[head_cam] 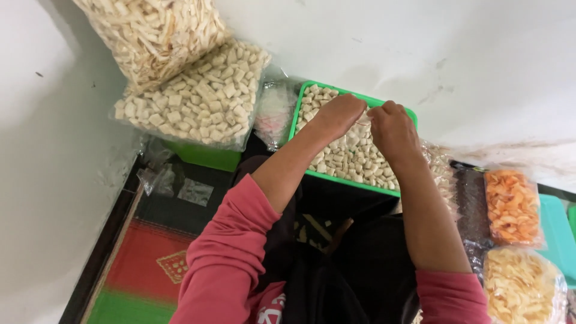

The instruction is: Manually packaging small snacks into clear plastic bags from a tray while sitting on the floor

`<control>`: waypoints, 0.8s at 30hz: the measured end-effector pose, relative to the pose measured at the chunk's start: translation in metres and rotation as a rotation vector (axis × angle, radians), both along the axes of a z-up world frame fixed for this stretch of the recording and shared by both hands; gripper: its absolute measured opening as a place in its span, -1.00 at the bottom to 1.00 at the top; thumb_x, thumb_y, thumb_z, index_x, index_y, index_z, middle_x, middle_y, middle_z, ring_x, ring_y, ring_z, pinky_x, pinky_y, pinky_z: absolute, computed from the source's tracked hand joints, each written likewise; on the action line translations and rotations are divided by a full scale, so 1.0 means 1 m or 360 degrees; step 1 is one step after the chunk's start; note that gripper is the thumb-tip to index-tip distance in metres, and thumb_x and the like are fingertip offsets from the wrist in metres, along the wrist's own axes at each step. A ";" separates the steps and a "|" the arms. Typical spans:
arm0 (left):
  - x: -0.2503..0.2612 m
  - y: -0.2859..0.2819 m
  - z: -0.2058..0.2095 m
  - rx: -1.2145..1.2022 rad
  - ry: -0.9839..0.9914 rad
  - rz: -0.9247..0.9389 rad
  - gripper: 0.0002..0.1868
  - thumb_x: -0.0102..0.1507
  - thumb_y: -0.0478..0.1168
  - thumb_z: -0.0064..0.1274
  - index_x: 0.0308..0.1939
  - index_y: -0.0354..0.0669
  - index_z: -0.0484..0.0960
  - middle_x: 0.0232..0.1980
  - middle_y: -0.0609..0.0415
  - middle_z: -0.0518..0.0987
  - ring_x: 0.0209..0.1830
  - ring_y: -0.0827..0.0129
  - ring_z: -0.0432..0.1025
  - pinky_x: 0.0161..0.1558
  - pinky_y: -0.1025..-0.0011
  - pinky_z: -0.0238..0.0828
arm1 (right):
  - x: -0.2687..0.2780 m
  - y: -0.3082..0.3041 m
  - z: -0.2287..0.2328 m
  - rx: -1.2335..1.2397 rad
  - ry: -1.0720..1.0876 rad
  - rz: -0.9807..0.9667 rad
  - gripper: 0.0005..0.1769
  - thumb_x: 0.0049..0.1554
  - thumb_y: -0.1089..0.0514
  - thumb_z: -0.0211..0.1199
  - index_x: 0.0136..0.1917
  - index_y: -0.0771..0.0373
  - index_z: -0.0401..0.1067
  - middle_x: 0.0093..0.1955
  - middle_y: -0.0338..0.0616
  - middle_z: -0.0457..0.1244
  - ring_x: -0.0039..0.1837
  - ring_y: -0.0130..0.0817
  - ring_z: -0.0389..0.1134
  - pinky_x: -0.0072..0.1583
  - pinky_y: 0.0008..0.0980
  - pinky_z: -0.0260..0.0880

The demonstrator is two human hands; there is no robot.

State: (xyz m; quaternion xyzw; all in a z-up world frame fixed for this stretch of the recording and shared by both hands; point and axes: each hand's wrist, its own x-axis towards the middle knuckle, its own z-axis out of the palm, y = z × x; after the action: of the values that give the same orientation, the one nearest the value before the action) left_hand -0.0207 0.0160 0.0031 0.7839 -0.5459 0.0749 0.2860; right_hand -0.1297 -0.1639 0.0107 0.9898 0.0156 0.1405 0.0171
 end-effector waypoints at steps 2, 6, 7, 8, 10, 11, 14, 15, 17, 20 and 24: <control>-0.009 -0.005 0.003 0.0051 0.0079 0.0058 -0.95 0.15 -0.43 0.07 -0.42 -0.30 0.56 -0.37 -0.24 0.58 -0.31 -0.21 0.59 -0.28 -0.06 0.59 | -0.008 0.011 0.003 -0.0004 0.0000 -0.0002 -0.74 0.30 0.05 0.09 0.18 0.11 0.49 0.06 -0.09 0.22 0.19 0.07 0.34 0.15 0.05 0.50; -0.025 0.000 0.009 0.0057 0.0165 0.0086 -0.91 0.11 -0.41 0.14 -0.50 -0.25 0.60 -0.39 -0.17 0.61 -0.30 -0.17 0.61 -0.27 -0.04 0.60 | -0.026 0.032 0.031 0.0087 0.0168 -0.0132 -0.74 0.29 -0.10 0.15 0.17 -0.04 0.49 0.11 -0.19 0.23 0.30 -0.06 0.30 0.24 0.04 0.46; -0.028 0.006 0.015 0.0052 0.0153 0.0084 -0.91 0.11 -0.41 0.14 -0.50 -0.25 0.60 -0.39 -0.17 0.61 -0.30 -0.17 0.61 -0.27 -0.04 0.60 | -0.033 0.035 0.037 0.0082 0.0156 -0.0133 -0.74 0.29 -0.10 0.15 0.17 -0.04 0.49 0.11 -0.19 0.23 0.30 -0.06 0.30 0.24 0.04 0.46; -0.032 0.012 0.020 0.0048 0.0204 0.0073 -0.94 0.11 -0.41 0.12 -0.48 -0.27 0.60 -0.39 -0.22 0.61 -0.28 -0.20 0.61 -0.25 -0.07 0.59 | -0.039 0.038 0.044 0.0120 0.0132 -0.0112 -0.76 0.28 -0.08 0.18 0.17 -0.06 0.50 0.13 -0.20 0.23 0.31 -0.07 0.29 0.24 0.04 0.46; -0.043 0.026 0.035 0.0034 0.0242 0.0053 -0.97 0.10 -0.42 0.10 -0.46 -0.29 0.61 -0.38 -0.27 0.61 -0.27 -0.24 0.61 -0.22 -0.11 0.58 | -0.051 0.040 0.050 0.0147 0.0095 -0.0099 -0.77 0.27 -0.05 0.22 0.18 -0.08 0.50 0.15 -0.21 0.23 0.32 -0.08 0.29 0.23 0.04 0.45; -0.050 0.035 0.046 0.0008 0.0200 -0.0005 -0.96 0.10 -0.43 0.12 -0.46 -0.29 0.61 -0.37 -0.31 0.62 -0.25 -0.27 0.60 -0.20 -0.11 0.57 | -0.055 0.039 0.050 0.0220 0.0071 -0.0032 -0.76 0.29 -0.03 0.20 0.21 -0.08 0.51 0.23 -0.22 0.23 0.37 -0.07 0.26 0.28 0.05 0.42; -0.060 0.045 0.054 -0.0025 0.0173 -0.0101 -0.94 0.12 -0.42 0.15 -0.43 -0.25 0.59 -0.33 -0.29 0.62 -0.22 -0.27 0.60 -0.17 -0.09 0.57 | -0.079 0.051 0.064 0.0445 0.0049 0.0095 -0.68 0.30 0.07 0.10 0.29 -0.07 0.49 0.33 -0.15 0.23 0.44 0.05 0.22 0.35 0.13 0.32; -0.060 0.046 0.054 -0.0031 0.0189 -0.0131 -0.91 0.14 -0.39 0.18 -0.40 -0.21 0.56 -0.31 -0.24 0.62 -0.21 -0.23 0.60 -0.15 -0.06 0.58 | -0.087 0.057 0.072 0.0597 0.0052 0.0163 -0.59 0.28 0.15 0.02 0.35 -0.06 0.46 0.37 -0.08 0.24 0.45 0.16 0.21 0.37 0.21 0.27; -0.073 0.057 0.066 -0.0049 0.0216 -0.0143 -0.89 0.15 -0.37 0.18 -0.41 -0.17 0.54 -0.32 -0.19 0.61 -0.21 -0.20 0.60 -0.16 -0.03 0.58 | -0.096 0.057 0.072 0.0628 0.0117 0.0088 -0.56 0.25 0.10 0.06 0.39 -0.05 0.40 0.35 0.00 0.25 0.43 0.18 0.22 0.38 0.22 0.25; -0.085 0.063 0.072 -0.0095 0.0256 -0.0170 -0.83 0.18 -0.34 0.19 -0.43 -0.10 0.50 -0.33 -0.12 0.59 -0.22 -0.15 0.60 -0.18 0.01 0.59 | -0.111 0.062 0.076 0.0626 0.0164 -0.0005 -0.53 0.20 0.06 0.16 0.38 -0.01 0.34 0.29 0.06 0.30 0.39 0.20 0.26 0.35 0.22 0.27; -0.103 0.070 0.077 -0.0202 0.0302 -0.0259 -0.80 0.18 -0.33 0.18 -0.44 -0.08 0.45 -0.33 -0.11 0.57 -0.21 -0.17 0.58 -0.21 -0.02 0.57 | -0.126 0.066 0.075 0.0346 0.0213 -0.0023 -0.65 0.20 0.04 0.26 0.23 0.11 0.39 0.18 0.15 0.33 0.29 0.27 0.32 0.32 0.26 0.31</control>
State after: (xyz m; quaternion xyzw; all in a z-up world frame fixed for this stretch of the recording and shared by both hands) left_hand -0.1240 0.0860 0.0802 0.7210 -0.5724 0.0115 0.3904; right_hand -0.2561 -0.0981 0.0862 0.9931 -0.0057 0.0747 -0.0904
